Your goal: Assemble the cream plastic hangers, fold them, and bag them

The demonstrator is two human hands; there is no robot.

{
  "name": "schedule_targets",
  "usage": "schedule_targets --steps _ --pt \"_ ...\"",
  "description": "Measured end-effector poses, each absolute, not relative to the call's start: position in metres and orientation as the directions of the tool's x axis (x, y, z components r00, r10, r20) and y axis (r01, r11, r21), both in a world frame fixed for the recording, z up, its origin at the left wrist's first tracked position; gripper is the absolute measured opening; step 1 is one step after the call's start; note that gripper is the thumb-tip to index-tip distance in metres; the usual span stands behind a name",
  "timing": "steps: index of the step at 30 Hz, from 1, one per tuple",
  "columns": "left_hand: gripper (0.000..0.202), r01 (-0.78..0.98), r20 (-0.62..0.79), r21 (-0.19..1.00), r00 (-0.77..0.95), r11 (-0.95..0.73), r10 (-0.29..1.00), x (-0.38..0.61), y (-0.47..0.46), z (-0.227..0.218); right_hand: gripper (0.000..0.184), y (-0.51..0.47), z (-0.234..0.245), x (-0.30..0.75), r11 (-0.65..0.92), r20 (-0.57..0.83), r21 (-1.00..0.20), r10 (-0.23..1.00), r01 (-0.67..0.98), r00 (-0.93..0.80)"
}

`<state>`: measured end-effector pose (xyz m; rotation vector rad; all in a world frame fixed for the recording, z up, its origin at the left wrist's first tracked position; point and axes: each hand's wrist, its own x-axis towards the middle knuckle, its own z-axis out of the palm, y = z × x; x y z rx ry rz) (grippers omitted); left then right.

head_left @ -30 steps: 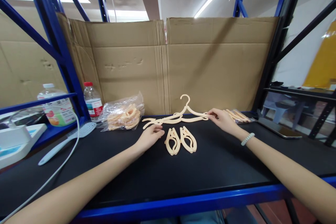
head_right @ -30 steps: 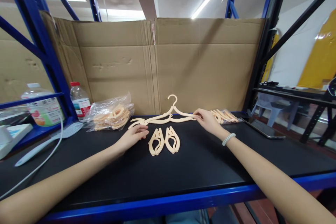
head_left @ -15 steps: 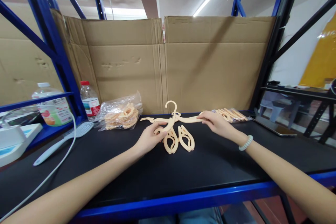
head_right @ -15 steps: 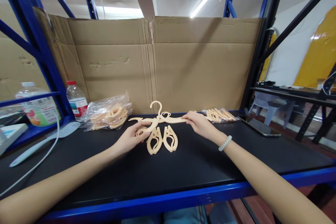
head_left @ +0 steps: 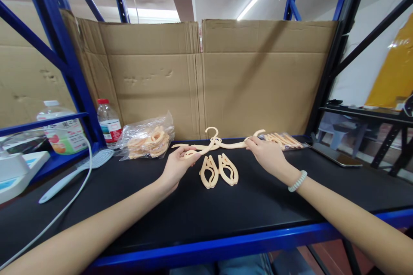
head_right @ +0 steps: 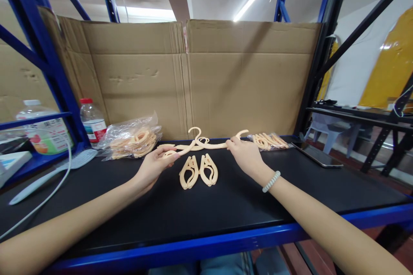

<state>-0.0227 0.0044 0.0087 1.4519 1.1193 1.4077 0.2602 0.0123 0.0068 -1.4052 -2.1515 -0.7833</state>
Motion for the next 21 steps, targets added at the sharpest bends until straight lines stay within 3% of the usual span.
schedule_targets --steps 3,6,11,18,21 --pt "0.041 0.062 0.283 0.957 0.005 -0.283 0.959 -0.023 0.006 0.007 0.022 0.012 0.004 0.256 0.478 0.692 0.098 0.598 0.873 -0.405" --pt "0.036 0.086 0.286 0.954 0.017 -0.286 0.958 -0.024 0.008 0.004 0.027 0.013 0.001 0.253 0.662 0.723 -0.150 0.580 0.734 -0.375" --pt "0.035 0.097 0.295 0.950 0.021 -0.296 0.955 -0.023 0.008 0.003 0.031 0.022 -0.002 0.254 0.653 0.634 -0.566 0.735 0.503 -0.239" --pt "0.045 -0.197 0.186 0.962 -0.021 -0.187 0.982 -0.025 0.009 0.010 0.025 0.028 0.005 0.262 0.554 0.524 -0.775 0.832 0.304 -0.181" --pt "0.040 -0.217 0.180 0.960 0.002 -0.176 0.984 -0.025 0.008 0.012 0.027 0.026 0.003 0.259 0.525 0.500 -0.830 0.850 0.188 -0.168"
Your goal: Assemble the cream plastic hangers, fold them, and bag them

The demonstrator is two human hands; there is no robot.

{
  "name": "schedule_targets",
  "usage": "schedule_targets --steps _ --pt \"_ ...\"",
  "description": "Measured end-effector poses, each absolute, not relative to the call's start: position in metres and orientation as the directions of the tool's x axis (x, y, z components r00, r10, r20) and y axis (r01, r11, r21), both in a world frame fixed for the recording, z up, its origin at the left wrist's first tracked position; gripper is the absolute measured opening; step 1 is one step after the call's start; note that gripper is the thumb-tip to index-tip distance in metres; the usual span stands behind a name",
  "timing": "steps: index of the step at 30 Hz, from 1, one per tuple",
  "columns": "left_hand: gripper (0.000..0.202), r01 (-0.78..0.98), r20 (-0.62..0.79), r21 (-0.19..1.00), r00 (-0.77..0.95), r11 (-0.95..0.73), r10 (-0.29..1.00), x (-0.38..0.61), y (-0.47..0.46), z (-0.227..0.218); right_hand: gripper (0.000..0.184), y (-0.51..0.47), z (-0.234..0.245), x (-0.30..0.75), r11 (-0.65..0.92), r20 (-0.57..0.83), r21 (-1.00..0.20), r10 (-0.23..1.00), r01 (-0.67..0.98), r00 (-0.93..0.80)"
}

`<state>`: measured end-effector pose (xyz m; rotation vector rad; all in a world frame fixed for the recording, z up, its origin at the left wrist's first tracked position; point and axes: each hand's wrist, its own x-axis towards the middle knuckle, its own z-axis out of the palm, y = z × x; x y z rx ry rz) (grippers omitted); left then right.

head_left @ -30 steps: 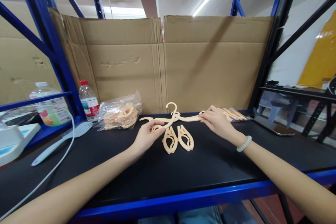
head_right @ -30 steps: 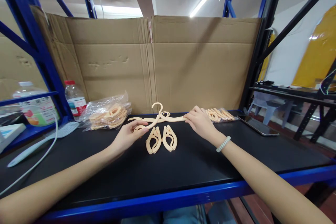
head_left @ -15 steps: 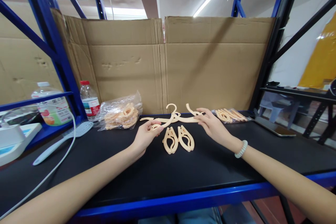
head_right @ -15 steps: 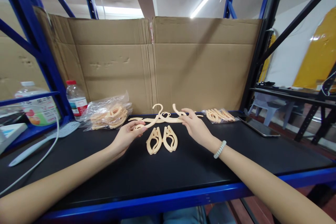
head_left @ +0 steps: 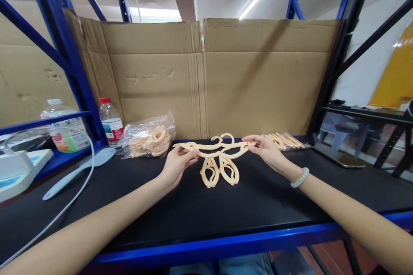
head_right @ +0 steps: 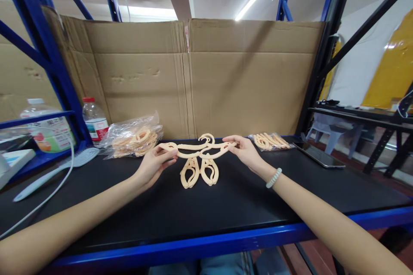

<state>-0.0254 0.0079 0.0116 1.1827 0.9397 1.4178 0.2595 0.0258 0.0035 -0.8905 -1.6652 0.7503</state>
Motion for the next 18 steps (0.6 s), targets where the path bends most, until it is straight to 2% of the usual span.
schedule_targets --steps 4,8,10,15,18 --pt "0.037 -0.152 0.199 0.971 0.101 -0.182 0.975 -0.020 0.000 0.011 0.037 0.019 0.001 0.248 0.490 0.487 -0.871 0.856 -0.026 -0.172" --pt "0.034 -0.057 0.201 0.980 0.213 -0.193 0.956 -0.009 -0.013 0.009 0.046 0.004 0.003 0.231 0.393 0.427 -0.904 0.843 -0.167 -0.327" --pt "0.034 -0.042 0.193 0.981 0.243 -0.189 0.950 -0.006 -0.018 0.009 0.044 -0.004 0.004 0.224 0.354 0.402 -0.915 0.824 -0.192 -0.399" --pt "0.036 -0.056 0.193 0.981 0.254 -0.184 0.948 -0.003 -0.022 0.010 0.020 -0.017 0.004 0.219 0.435 0.391 -0.898 0.724 -0.064 -0.568" --pt "0.035 -0.037 0.215 0.976 0.275 -0.213 0.937 -0.004 -0.022 0.010 0.021 -0.020 0.003 0.218 0.491 0.352 -0.870 0.688 0.049 -0.635"
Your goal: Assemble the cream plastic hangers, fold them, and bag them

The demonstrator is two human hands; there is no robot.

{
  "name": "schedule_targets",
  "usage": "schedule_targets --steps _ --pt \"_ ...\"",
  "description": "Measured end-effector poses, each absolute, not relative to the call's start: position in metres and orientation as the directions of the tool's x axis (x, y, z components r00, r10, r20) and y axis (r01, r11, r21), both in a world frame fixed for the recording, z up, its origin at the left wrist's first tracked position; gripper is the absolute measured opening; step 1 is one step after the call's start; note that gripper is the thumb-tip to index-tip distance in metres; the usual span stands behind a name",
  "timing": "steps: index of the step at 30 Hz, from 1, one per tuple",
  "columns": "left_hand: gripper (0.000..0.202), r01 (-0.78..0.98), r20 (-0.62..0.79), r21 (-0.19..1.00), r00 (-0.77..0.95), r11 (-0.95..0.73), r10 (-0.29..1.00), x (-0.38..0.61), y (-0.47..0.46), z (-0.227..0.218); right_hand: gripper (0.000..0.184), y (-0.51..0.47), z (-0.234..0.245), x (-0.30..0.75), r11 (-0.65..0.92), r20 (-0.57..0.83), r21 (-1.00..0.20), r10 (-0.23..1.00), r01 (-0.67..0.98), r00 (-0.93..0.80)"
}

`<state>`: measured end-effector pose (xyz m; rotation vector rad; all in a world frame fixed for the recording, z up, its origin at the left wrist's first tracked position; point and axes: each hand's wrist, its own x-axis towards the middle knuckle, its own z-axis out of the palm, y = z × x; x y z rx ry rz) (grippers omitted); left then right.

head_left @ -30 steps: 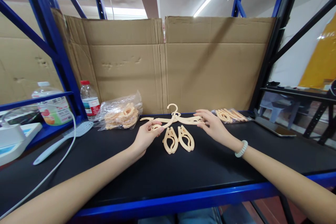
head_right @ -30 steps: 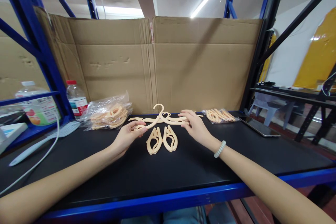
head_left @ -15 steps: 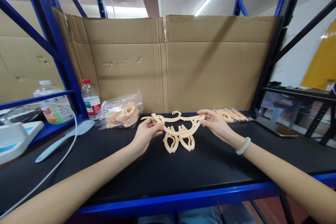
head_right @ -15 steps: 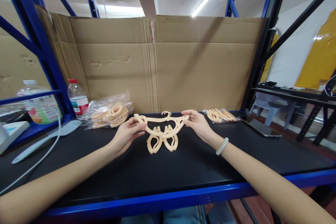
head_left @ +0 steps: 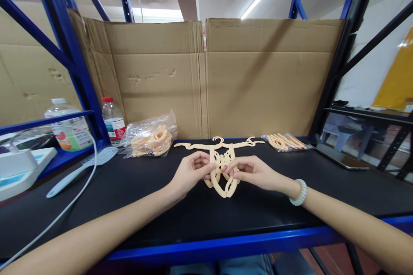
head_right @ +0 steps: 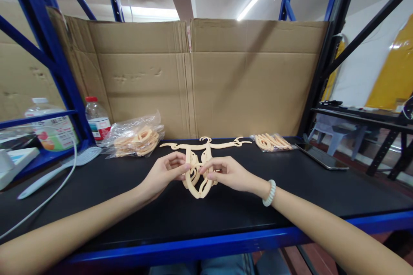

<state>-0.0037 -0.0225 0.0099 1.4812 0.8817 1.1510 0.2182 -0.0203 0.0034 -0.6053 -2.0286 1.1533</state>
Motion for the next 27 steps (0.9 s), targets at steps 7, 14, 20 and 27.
schedule_targets --steps 7,14,20,27 --pt "0.032 -0.021 0.281 0.955 0.381 -0.296 0.881 -0.002 -0.027 0.010 0.022 -0.021 -0.002 0.214 0.444 0.327 -0.894 0.741 0.062 -0.586" --pt "0.029 -0.043 0.327 0.937 0.460 -0.347 0.826 -0.003 -0.028 0.011 0.023 -0.022 -0.006 0.211 0.461 0.342 -0.882 0.770 0.099 -0.538" --pt "0.026 -0.028 0.350 0.925 0.450 -0.379 0.821 -0.004 -0.028 0.012 0.022 -0.022 -0.008 0.211 0.499 0.374 -0.853 0.787 0.150 -0.491" --pt "0.026 -0.021 0.316 0.937 0.473 -0.349 0.822 -0.002 -0.027 0.009 0.024 -0.032 -0.005 0.207 0.563 0.404 -0.811 0.734 0.157 -0.546"
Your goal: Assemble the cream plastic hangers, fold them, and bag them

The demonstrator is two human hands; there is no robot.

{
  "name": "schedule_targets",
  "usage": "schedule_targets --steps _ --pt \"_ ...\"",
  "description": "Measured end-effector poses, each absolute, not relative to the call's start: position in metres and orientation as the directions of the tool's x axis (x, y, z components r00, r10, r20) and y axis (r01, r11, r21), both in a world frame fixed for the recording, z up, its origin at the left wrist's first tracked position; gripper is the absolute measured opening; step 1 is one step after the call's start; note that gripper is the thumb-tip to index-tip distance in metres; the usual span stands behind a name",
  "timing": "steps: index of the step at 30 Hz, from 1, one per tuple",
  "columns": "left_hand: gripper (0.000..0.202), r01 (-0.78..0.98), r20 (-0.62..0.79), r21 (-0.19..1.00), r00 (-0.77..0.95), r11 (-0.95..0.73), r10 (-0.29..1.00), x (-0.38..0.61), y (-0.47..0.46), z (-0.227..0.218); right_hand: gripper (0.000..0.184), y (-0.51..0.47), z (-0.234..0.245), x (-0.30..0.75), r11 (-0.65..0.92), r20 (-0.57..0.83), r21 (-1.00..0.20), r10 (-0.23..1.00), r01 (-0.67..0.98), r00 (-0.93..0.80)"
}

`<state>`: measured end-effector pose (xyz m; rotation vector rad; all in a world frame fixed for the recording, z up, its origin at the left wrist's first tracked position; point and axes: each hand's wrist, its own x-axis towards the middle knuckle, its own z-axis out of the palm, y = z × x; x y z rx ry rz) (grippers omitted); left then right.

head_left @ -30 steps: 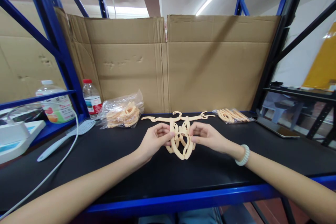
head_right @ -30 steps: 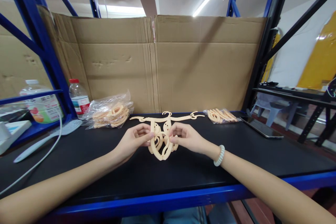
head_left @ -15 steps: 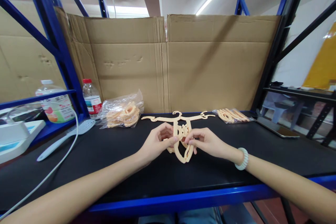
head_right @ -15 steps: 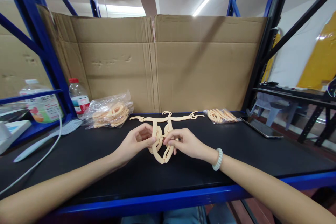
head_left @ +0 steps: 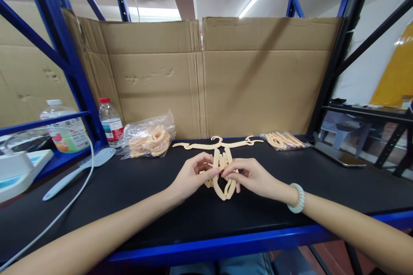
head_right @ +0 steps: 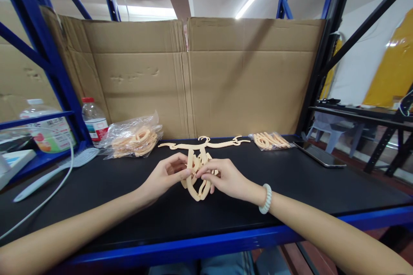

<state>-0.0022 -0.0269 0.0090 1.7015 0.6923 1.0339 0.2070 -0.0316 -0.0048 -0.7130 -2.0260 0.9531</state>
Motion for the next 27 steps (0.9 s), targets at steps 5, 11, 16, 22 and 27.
schedule_targets --steps 5,11,16,22,27 --pt "0.031 0.007 0.257 0.958 0.419 -0.286 0.871 -0.003 -0.027 0.010 0.027 -0.041 0.007 0.208 0.776 0.521 -0.581 0.587 0.246 -0.619" --pt "0.035 0.015 0.199 0.976 0.339 -0.217 0.920 -0.002 -0.024 0.009 0.030 -0.041 0.009 0.211 0.789 0.563 -0.554 0.590 0.265 -0.579" --pt "0.029 0.087 0.295 0.929 0.418 -0.361 0.859 0.000 -0.028 0.005 0.034 -0.040 0.007 0.211 0.731 0.438 -0.647 0.590 0.217 -0.678" --pt "0.032 0.140 0.344 0.890 0.416 -0.433 0.842 -0.003 -0.022 0.005 0.035 -0.031 0.010 0.215 0.597 0.407 -0.788 0.688 0.150 -0.601" --pt "0.031 0.408 0.429 0.573 0.589 -0.710 0.685 -0.010 -0.019 0.003 0.034 0.001 0.007 0.239 0.519 0.391 -0.773 0.843 0.366 -0.369"
